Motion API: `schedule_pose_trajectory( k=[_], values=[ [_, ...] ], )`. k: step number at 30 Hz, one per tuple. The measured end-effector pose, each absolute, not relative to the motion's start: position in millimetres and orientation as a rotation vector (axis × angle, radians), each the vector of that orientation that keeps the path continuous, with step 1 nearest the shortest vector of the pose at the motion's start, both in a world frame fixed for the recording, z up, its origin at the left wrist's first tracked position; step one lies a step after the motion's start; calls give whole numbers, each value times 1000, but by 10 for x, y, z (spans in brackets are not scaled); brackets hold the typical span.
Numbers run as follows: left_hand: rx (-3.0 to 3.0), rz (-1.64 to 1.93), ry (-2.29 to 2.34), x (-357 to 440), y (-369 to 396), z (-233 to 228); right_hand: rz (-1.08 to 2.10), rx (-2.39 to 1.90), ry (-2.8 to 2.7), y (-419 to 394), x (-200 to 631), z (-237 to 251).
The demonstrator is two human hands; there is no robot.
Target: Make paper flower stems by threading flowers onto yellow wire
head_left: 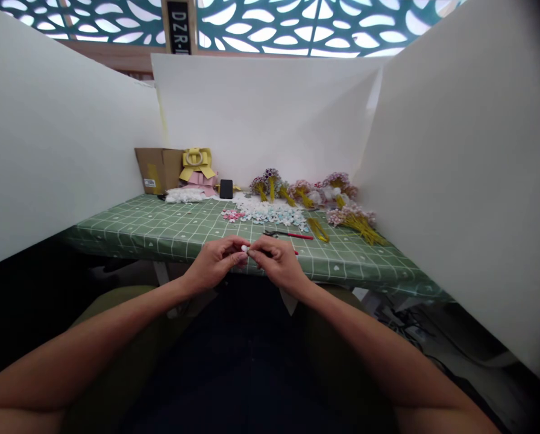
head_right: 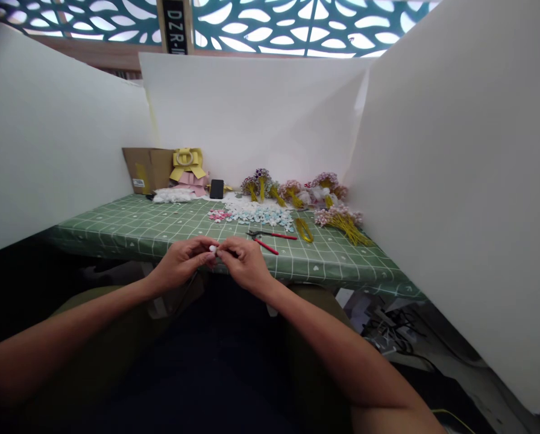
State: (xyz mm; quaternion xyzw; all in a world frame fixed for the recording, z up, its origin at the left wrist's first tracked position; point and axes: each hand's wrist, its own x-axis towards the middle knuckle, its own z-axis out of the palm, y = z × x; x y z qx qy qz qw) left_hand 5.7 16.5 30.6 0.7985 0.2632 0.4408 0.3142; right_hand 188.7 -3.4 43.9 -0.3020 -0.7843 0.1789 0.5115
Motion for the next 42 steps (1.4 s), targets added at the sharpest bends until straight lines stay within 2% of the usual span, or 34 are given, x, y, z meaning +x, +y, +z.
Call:
schedule_pose_trajectory(
  k=[5,11,17,24,30,37,42],
  values=[
    [2127,1231,701,50,178,302,794,-733,-1746,15,1880,374],
    [2137,1137,731,49,177,337,744,-752,-1782,43,1902,377],
    [2415,1364,829,47,170,322,900,-758,-1706,27,1867,395],
    [2191,1197,771,43,200,302,913,-730,-1696,58,1868,372],
    [2213,1286,711,56,194,303,1081,-687,-1595,69,1856,362],
    [2142,1152,797,50,186,341,1102,-662,-1600,91,1866,344],
    [2263,1234,820,52,210,310,1220,-648,-1522,112,1855,311]
  ],
)
